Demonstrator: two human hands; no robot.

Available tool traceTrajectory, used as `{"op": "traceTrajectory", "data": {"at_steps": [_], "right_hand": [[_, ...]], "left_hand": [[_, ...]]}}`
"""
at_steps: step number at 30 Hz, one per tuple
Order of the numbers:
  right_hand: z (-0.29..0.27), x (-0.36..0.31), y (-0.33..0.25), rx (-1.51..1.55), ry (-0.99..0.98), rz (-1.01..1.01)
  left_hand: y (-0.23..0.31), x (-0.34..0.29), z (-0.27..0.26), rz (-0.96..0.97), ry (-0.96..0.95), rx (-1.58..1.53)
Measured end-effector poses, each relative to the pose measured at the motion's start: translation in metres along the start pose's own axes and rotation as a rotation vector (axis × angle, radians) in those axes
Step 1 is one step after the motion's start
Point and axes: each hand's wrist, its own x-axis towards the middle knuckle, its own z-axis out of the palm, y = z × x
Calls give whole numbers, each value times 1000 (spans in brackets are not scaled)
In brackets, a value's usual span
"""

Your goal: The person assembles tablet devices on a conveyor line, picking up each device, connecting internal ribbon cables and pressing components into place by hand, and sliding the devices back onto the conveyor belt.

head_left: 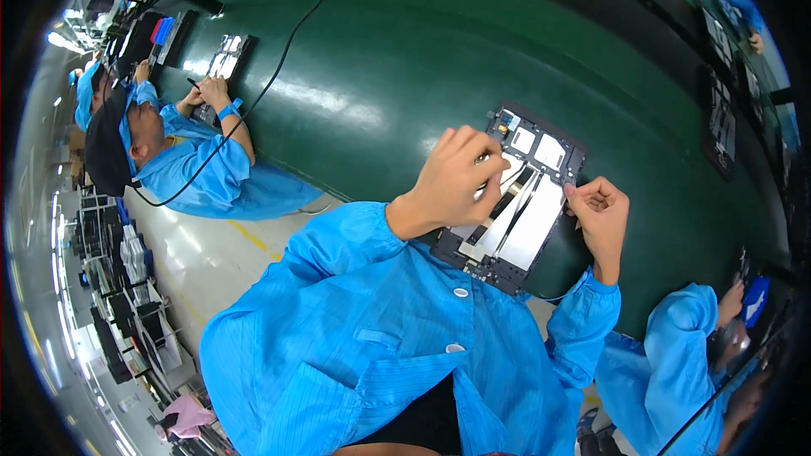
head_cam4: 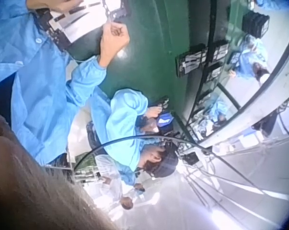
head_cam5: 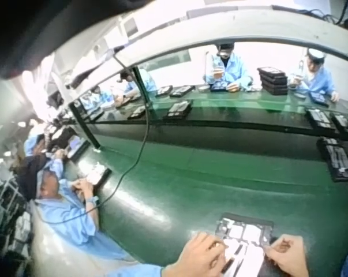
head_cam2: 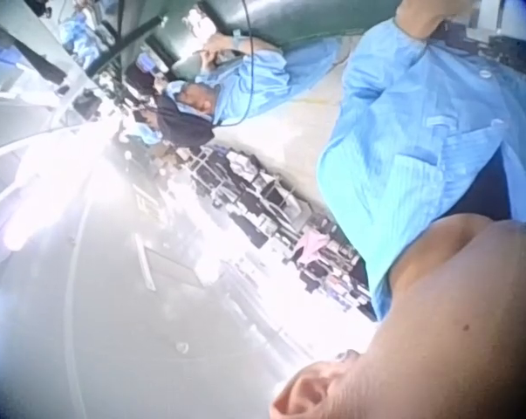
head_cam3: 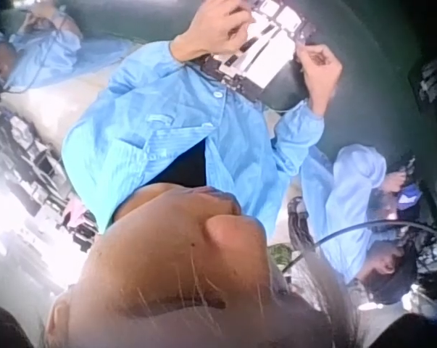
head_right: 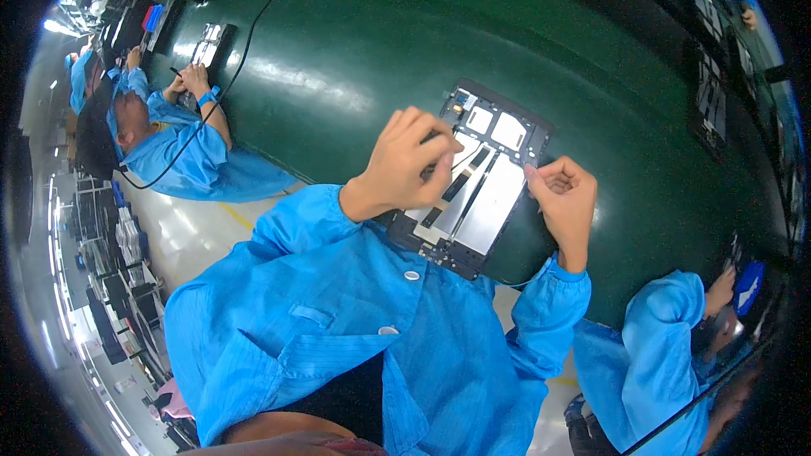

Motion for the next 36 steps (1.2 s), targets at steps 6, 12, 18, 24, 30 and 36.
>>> {"op": "traceTrajectory", "data": {"at_steps": [6, 12, 18, 24, 30, 36], "right_hand": [[1, 2, 4, 28, 52, -26], [10, 4, 6, 30, 220, -167], [21, 3, 5, -14, 370, -293], [28, 3, 1, -183, 422, -398], [20, 3, 4, -248, 421, -408], [2, -3, 7, -260, 199, -255]], "left_hand": [[-11, -4, 5, -62, 62, 165], [-9, -3, 3, 42, 45, 125], [-12, -4, 4, -12, -8, 141], [-3, 5, 5, -44, 24, 205], [-4, 2, 8, -74, 26, 176], [-9, -11, 3, -41, 43, 56]]}}
